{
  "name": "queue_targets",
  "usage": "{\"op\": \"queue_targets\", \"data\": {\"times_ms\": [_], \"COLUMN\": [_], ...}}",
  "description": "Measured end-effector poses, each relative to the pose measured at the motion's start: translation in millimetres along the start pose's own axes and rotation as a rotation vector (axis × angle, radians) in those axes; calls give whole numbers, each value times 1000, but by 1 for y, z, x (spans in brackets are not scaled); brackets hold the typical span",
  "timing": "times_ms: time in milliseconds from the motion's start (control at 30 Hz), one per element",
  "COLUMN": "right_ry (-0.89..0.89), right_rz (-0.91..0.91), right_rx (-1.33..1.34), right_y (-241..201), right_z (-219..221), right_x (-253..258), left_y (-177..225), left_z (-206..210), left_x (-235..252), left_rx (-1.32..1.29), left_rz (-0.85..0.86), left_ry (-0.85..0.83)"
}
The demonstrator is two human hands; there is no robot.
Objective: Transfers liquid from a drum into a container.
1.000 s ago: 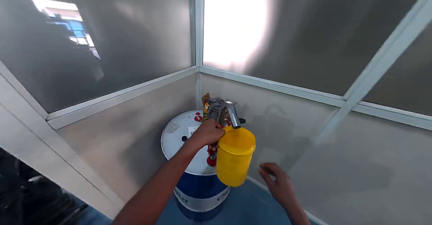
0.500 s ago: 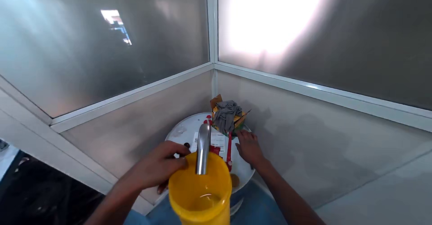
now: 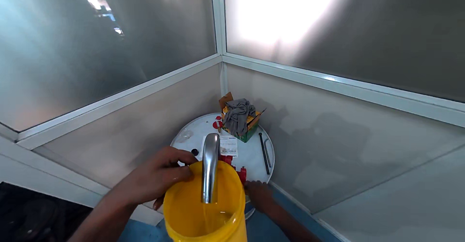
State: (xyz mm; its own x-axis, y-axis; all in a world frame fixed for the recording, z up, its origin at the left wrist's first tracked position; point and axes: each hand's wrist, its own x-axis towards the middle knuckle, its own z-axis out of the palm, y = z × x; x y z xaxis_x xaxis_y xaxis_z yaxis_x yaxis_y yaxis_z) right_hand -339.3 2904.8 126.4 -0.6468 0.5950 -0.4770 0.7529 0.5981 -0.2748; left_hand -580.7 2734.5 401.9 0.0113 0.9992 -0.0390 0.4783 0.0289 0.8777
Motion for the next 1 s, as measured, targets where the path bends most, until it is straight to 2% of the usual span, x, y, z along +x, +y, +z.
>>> {"op": "queue_targets", "data": {"times_ms": [133, 300, 400, 500, 533, 633, 767, 900, 1000], "right_ry": [-207, -278, -116, 277, 345, 354, 388, 371, 332], "right_rz": [-70, -204, -279, -332, -331, -208, -73, 23, 179], "right_rx": [98, 177, 180, 125, 101, 40, -32, -77, -60], "right_y": [-22, -41, -53, -60, -59, -54, -39, -11, -2], "right_z": [10, -18, -58, -116, -137, -195, -240, -237, -188], "right_x": [-66, -140, -176, -199, -193, -156, -89, 1, 49], "left_y": [-4, -15, -19, -21, -20, -15, -9, -9, -8], "left_z": [-9, -30, -44, -48, -47, -40, -33, -29, -27], "left_x": [5, 16, 26, 37, 41, 46, 53, 58, 58], "left_rx": [5, 79, 76, 90, 91, 69, 81, 60, 34], "left_rz": [35, 145, 212, 259, 270, 296, 298, 287, 247], "left_ry": [-88, -288, -406, -524, -554, -619, -621, -572, -519]}}
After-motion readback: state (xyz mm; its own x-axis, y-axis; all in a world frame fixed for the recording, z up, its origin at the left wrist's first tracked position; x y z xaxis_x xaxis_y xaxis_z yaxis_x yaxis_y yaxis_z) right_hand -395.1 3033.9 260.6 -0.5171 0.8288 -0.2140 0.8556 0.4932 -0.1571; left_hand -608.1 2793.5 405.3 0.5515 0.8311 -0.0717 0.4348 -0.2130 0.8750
